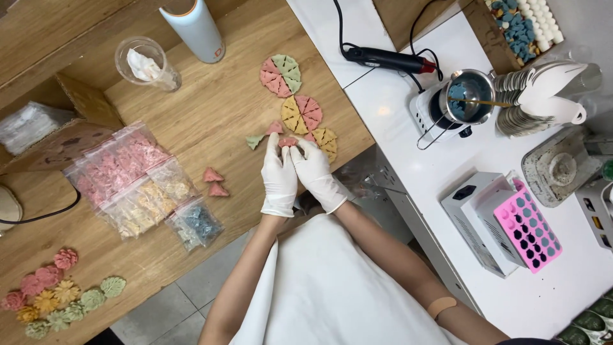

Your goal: Sorting various wax shapes into bags and dipping wax pieces into a melting pot with a tool.

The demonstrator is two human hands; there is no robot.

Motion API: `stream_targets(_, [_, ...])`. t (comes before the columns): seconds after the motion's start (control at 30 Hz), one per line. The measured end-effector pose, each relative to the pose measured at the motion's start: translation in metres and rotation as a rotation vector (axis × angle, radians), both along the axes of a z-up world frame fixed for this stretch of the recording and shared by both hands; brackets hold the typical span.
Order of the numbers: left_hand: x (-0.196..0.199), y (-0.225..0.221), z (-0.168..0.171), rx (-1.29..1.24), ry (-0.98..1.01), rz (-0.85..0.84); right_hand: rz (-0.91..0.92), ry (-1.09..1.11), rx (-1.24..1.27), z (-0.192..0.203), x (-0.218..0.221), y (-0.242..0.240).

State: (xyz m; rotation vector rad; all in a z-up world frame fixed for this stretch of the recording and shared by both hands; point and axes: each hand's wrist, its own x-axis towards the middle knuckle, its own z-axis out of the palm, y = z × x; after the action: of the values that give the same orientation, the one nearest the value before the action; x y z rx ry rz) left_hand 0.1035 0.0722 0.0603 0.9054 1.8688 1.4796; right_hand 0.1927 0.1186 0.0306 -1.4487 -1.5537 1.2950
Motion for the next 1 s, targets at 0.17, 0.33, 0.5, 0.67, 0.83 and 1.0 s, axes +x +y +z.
stream_targets(0.17, [-0.008,-0.001,-0.034,-0.095,0.274,-0.052,0.147,-0.279,0.265,-0.007,-0.005,0.002])
stream_targets(0.33, [-0.014,0.000,-0.044,-0.170,0.292,-0.067,0.229,-0.199,0.265,-0.002,-0.013,0.003])
stream_targets(0.5, [-0.021,0.005,-0.049,-0.125,0.307,-0.035,0.205,-0.183,0.190,0.004,-0.020,0.009])
stream_targets(0.67, [-0.033,0.007,-0.041,-0.097,0.248,-0.006,0.283,-0.061,0.203,0.015,-0.027,0.017])
stream_targets(0.83, [-0.046,0.004,-0.009,0.028,0.287,0.018,0.228,-0.230,-0.007,0.094,-0.038,0.015])
stream_targets(1.0, [-0.051,0.005,0.038,-0.034,-0.119,0.026,0.274,0.050,0.037,0.086,-0.031,0.022])
